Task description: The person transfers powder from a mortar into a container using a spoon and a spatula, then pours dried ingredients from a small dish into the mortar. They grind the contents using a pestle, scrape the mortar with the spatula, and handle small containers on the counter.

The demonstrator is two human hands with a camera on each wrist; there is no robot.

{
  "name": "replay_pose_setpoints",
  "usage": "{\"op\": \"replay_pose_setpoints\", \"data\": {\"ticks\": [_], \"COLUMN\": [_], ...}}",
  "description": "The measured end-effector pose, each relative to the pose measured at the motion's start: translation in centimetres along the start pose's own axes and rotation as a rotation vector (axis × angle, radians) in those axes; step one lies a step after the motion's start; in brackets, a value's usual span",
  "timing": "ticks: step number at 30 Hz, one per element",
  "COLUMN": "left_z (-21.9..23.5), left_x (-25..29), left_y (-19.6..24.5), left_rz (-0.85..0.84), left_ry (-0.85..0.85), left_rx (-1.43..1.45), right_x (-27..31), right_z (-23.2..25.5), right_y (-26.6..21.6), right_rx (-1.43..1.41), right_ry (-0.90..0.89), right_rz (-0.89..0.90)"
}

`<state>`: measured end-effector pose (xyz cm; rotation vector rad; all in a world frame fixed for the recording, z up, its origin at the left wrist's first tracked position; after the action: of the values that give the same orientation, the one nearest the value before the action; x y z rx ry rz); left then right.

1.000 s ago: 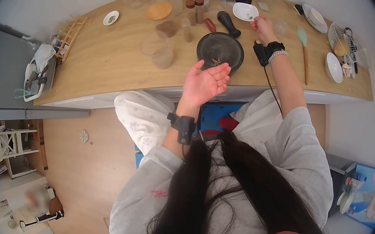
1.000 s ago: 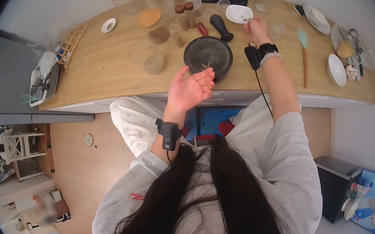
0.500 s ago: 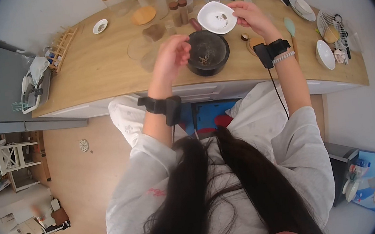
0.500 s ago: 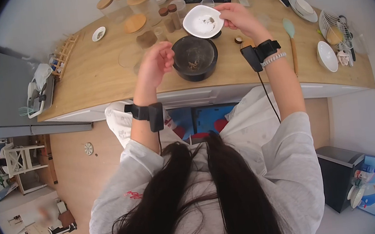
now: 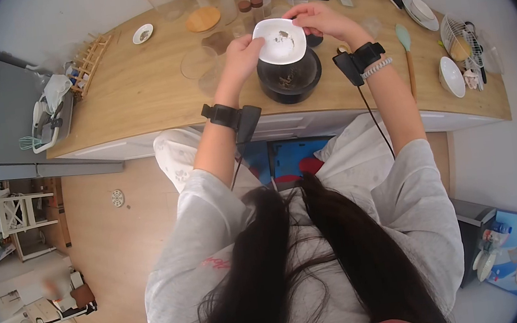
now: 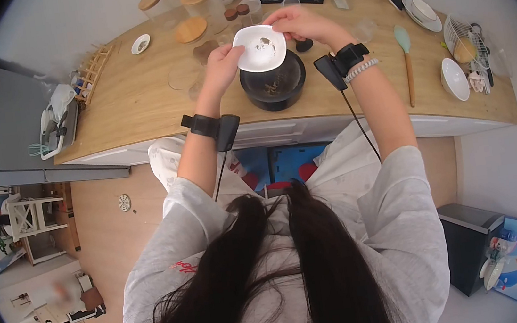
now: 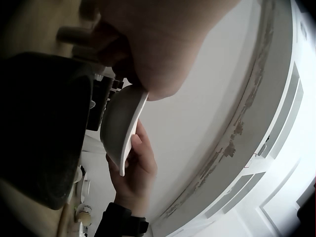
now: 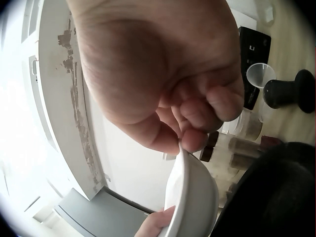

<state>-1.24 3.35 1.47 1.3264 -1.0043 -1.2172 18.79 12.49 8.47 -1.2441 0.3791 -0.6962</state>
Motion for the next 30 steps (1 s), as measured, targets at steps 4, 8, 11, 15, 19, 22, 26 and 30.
{"op": "replay_pose_setpoints", "data": {"ticks": [4,8,11,15,19,22,26,30], "left_z": [-0.7,-1.9,-2.2,-2.5,-2.5,-2.7,-2.7,-2.6], "left_x": [0.0,0.2,0.7,1.1,1.2,1.2,1.1,1.0], "left_y": [0.4,-0.6,-0.4,-0.2,-0.2,-0.3,-0.3,-0.3], "left_rz": [-0.137,-0.154,-0.2,-0.18,-0.202,-0.244,-0.245,-0.258], "left_ry": [0.134,0.162,0.222,0.238,0.274,0.299,0.302,0.285], "left_rx": [-0.34,-0.264,-0.259,-0.386,-0.418,-0.418,-0.463,-0.552], "right_x": [-1.1,-1.7,-1.9,-2.9,-3.3,-3.2,-2.3,-1.9], "right_z": [2.5,3.2,2.7,1.9,1.2,1.0,0.3,-0.1], "right_y": [4.3,11.1,12.2,13.9,13.9,13.9,13.0,13.3], "right_rx": [-0.115,0.464,0.53,0.527,0.425,0.413,0.497,0.124], "right_ry": [0.283,0.661,0.664,0.643,0.541,0.571,0.612,0.841], "right_rz": [-0.029,-0.084,-0.222,-0.237,-0.302,-0.282,-0.276,-0.138]}}
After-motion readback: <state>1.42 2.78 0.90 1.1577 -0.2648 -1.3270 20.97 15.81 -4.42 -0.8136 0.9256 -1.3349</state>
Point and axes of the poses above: each hand's wrist, its own x-axis away from the middle knuckle, its own z-axis out of the back of the hand, y = z × x, the point moved 1 cm from there along -x, towards the middle knuckle
